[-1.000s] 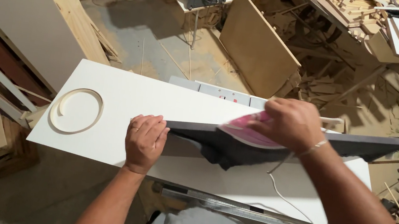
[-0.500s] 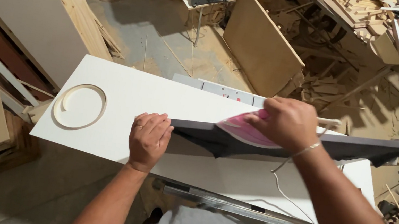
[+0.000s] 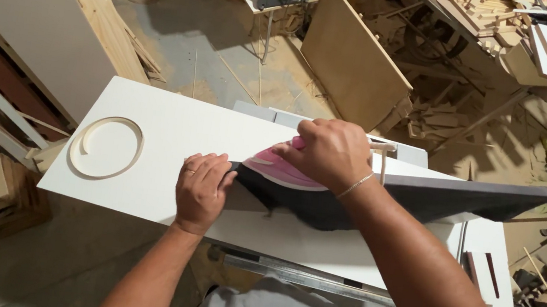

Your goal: Applying heat-activated edge banding to a wooden board using a hand iron

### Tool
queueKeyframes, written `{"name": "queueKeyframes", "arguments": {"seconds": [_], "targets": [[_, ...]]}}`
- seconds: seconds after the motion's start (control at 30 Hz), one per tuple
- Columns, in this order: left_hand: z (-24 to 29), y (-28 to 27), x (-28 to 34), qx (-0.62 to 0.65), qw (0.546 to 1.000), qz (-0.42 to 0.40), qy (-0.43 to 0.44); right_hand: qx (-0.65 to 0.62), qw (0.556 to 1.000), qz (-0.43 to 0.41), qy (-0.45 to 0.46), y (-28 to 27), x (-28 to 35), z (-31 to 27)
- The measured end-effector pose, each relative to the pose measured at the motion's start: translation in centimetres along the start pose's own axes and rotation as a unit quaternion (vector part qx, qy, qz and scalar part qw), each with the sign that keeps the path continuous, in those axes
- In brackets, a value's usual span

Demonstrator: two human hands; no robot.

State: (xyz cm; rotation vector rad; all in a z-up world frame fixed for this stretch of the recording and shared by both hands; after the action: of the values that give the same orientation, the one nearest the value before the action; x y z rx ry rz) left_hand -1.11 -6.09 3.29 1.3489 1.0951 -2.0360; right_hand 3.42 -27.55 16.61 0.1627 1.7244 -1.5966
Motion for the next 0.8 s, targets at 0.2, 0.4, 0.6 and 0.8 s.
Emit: {"name": "queueKeyframes", "arguments": {"seconds": [0.2, 0.4, 0.6, 0.8], "targets": [[-0.2, 0.2, 0.3, 0.004, 1.000, -0.001, 0.001, 0.005, 1.000, 0.020, 0.003, -0.3, 0.1, -0.5], [0.4, -0.3, -0.3, -0.011, 1.000, -0.005, 0.014, -0.015, 1.000, 0.026, -0.002, -0.3, 0.4, -0.4], [0.2, -0.1, -0.1, -0.004, 1.000, -0.007, 0.017, -0.018, 0.999, 0.034, -0.003, -0.2, 0.4, -0.3], [0.4, -0.4, -0.4, -0.005, 1.000, -0.006, 0.025, -0.026, 0.999, 0.032, -0.008, -1.0, 0.3, -0.7]]}}
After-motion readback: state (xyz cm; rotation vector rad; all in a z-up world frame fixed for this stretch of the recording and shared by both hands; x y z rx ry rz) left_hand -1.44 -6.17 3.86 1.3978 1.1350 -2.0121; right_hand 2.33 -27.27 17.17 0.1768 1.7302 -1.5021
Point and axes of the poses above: each hand's wrist, its own x-axis away from the middle knuckle, its own y-axis out of the palm, z = x × y, the point moved 6 cm from there along -x, towards the middle knuckle, and after that the axes turned 5 degrees about z, right-handed, at the moved point
